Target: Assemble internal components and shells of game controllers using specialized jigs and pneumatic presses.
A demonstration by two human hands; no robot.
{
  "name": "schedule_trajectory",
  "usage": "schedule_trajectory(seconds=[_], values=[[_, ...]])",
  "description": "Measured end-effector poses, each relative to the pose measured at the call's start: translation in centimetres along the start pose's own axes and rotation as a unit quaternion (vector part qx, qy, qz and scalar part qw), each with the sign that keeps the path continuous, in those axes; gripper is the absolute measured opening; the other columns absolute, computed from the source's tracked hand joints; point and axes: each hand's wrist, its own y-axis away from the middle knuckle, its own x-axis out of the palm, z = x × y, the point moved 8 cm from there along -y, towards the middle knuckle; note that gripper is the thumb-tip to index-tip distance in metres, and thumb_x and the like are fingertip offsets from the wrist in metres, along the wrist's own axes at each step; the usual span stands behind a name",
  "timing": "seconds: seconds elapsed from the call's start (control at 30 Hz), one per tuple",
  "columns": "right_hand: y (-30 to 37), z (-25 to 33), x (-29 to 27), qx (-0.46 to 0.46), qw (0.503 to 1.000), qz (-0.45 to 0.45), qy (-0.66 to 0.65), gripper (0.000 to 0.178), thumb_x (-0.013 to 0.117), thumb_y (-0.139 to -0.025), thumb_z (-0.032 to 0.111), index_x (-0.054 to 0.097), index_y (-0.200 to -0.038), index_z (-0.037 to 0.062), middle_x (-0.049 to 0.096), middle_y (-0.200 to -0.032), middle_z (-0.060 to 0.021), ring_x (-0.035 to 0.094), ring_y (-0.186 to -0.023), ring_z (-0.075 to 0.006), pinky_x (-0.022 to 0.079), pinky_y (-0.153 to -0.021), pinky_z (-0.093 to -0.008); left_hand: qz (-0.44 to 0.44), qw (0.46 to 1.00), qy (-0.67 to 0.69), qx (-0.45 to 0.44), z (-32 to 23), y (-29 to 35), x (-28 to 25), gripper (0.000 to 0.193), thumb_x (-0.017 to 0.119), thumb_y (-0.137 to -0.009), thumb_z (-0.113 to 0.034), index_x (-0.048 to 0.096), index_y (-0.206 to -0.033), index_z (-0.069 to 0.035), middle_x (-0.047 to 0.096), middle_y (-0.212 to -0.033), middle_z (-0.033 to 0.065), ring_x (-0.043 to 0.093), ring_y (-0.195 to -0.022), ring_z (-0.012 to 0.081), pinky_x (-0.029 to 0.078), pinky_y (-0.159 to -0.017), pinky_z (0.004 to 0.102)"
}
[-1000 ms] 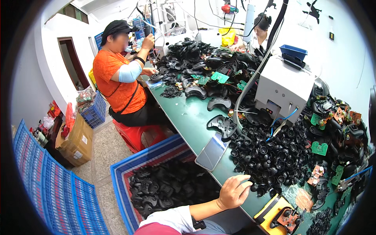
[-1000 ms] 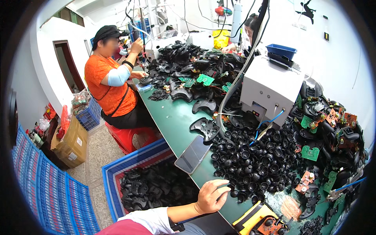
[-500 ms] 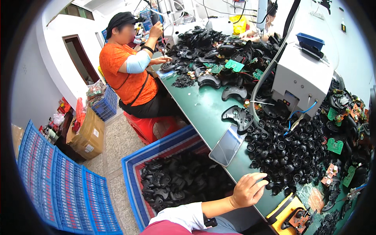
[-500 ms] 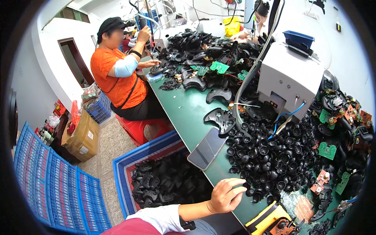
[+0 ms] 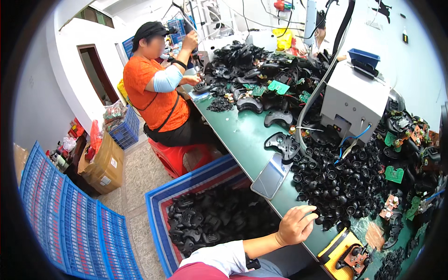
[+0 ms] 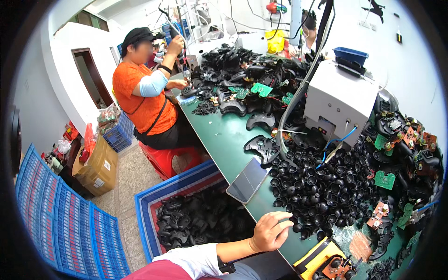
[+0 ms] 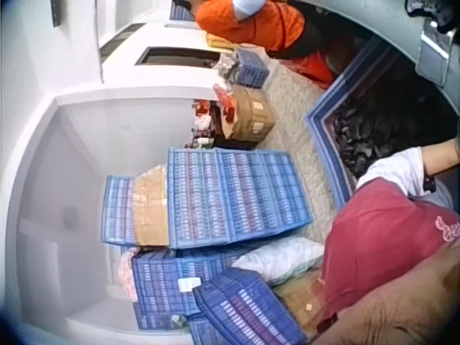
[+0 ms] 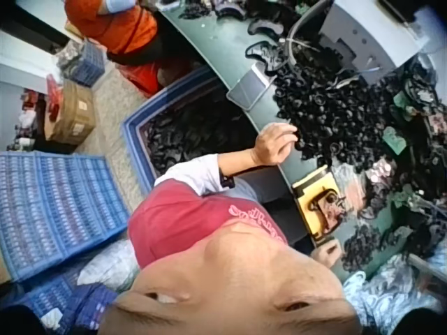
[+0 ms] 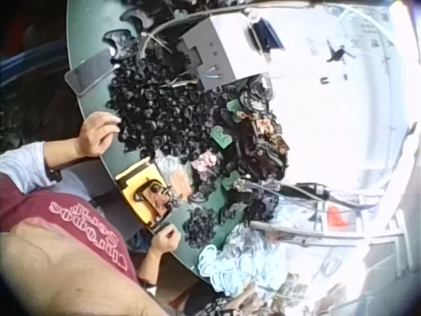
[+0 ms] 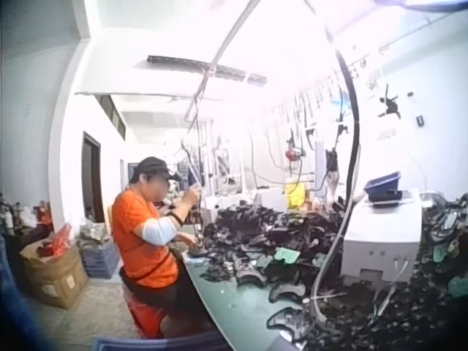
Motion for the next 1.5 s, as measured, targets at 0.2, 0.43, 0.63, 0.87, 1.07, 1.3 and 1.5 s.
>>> schedule_trajectory(seconds=[0.2,0.43,0.63,0.87,1.07,1.3,1.5], values=[[0.3,2.3,-1.4,-0.066,0.996,-0.06,0.016,0.016,0.065,-0.093,0.018,0.068,-0.086,0.0038,0.067,-0.082,-0.0112,0.063,-0.072,-0.0271,0.051,-0.068,-0.0346,-0.002,1.0,-0.015,0.002,0.2,0.7,0.3,0.023,0.065,-0.079,-0.007,0.065,-0.101,-0.007,0.062,-0.113,0.0105,0.061,-0.1,0.0295,0.049,-0.086,0.0382],[0.9,3.2,-1.9,-0.157,0.977,-0.136,0.045,0.015,0.065,-0.091,0.017,0.068,-0.081,0.0063,0.066,-0.078,-0.0096,0.061,-0.066,-0.0287,0.05,-0.061,-0.0362,-0.004,1.0,-0.009,0.014,0.2,0.6,0.2,0.021,0.065,-0.079,-0.007,0.063,-0.1,-0.007,0.061,-0.11,0.0108,0.061,-0.097,0.0305,0.049,-0.085,0.04],[1.0,4.4,-2.7,-0.158,0.972,-0.164,0.056,0.012,0.066,-0.089,0.015,0.069,-0.081,0.0059,0.068,-0.08,-0.0101,0.063,-0.069,-0.0296,0.051,-0.064,-0.0361,-0.006,1.0,-0.003,0.023,0.0,0.3,0.4,0.017,0.065,-0.077,-0.007,0.066,-0.095,-0.008,0.063,-0.106,0.0102,0.063,-0.092,0.0303,0.05,-0.081,0.0396],[0.8,4.2,-2.4,-0.132,0.974,-0.164,0.079,0.013,0.064,-0.089,0.016,0.069,-0.081,0.0065,0.067,-0.08,-0.01,0.063,-0.069,-0.0289,0.051,-0.064,-0.0365,-0.006,0.999,-0.013,0.04,-0.2,0.2,0.5,0.018,0.065,-0.077,-0.007,0.066,-0.094,-0.008,0.063,-0.106,0.0099,0.063,-0.091,0.0301,0.05,-0.08,0.0396],[1.0,4.0,-2.3,-0.146,0.969,-0.178,0.095,0.015,0.065,-0.089,0.017,0.069,-0.08,0.0063,0.067,-0.079,-0.0096,0.063,-0.069,-0.0288,0.051,-0.063,-0.0366,-0.004,0.999,-0.009,0.044,-0.6,0.4,0.4,0.018,0.065,-0.076,-0.007,0.067,-0.094,-0.008,0.063,-0.108,0.0094,0.063,-0.092,0.0296,0.051,-0.079,0.0389],[0.8,4.2,-2.1,-0.138,0.972,-0.163,0.098,0.013,0.066,-0.087,0.016,0.069,-0.078,0.0072,0.067,-0.077,-0.0103,0.063,-0.067,-0.0294,0.05,-0.062,-0.0373,-0.002,0.999,-0.004,0.042,-0.3,0.3,0.2,0.02,0.065,-0.077,-0.008,0.065,-0.097,-0.008,0.062,-0.11,0.0095,0.061,-0.094,0.0292,0.05,-0.082,0.0386],[0.8,4.9,-2.2,-0.134,0.974,-0.161,0.09,0.013,0.065,-0.087,0.015,0.069,-0.079,0.006,0.067,-0.077,-0.0109,0.063,-0.067,-0.0307,0.05,-0.062,-0.0375,-0.009,0.999,-0.006,0.03,-0.1,0.4,0.0,0.017,0.064,-0.077,-0.008,0.067,-0.094,-0.008,0.064,-0.108,0.0092,0.063,-0.091,0.0285,0.051,-0.079,0.0385]])
